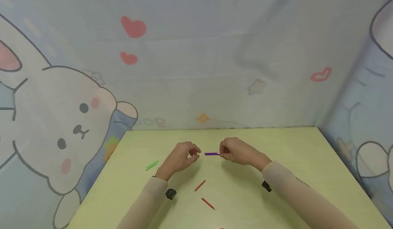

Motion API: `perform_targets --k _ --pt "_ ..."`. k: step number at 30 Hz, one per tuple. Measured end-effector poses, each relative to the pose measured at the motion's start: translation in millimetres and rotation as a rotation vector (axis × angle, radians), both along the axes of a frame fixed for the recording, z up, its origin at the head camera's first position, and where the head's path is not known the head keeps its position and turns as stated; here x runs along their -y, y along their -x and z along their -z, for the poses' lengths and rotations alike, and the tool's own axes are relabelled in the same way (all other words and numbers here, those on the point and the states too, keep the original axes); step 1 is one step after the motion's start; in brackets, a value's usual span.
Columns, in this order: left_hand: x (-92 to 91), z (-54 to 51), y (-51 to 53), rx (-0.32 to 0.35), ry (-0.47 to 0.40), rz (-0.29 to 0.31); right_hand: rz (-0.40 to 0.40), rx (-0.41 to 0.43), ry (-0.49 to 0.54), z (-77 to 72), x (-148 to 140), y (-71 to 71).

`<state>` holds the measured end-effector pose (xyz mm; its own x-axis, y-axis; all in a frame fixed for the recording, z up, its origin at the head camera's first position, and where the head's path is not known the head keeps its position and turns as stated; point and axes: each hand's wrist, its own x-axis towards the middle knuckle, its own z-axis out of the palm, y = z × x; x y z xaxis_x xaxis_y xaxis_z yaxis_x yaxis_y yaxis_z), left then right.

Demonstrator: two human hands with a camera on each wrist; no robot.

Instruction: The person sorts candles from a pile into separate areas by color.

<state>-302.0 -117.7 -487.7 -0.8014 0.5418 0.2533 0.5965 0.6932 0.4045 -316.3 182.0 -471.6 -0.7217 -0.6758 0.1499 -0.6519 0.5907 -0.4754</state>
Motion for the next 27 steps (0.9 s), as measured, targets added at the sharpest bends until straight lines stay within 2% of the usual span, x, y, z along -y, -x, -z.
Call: perform_targets --k 8,12,19,22,27 --pt "-7.1 -2.6 -23.4 -0.008 0.01 0.037 0.016 -0.02 0.002 -0.2 6.4 11.9" --pt "-12.3 4.2 -32.7 0.006 0.033 0.074 0.018 -0.023 -0.002 6.7 10.7 19.0" --pt "-13.1 20.3 -48.5 0.028 0.057 0.093 0.014 -0.017 0.009 19.4 22.4 32.9" --pt "-12.3 23.3 -55.0 0.006 0.071 0.074 0.014 -0.018 0.013 23.4 26.8 40.0" --pt "-12.4 28.1 -63.8 -0.018 0.161 -0.01 0.022 -0.004 0.01 30.2 35.3 54.8"
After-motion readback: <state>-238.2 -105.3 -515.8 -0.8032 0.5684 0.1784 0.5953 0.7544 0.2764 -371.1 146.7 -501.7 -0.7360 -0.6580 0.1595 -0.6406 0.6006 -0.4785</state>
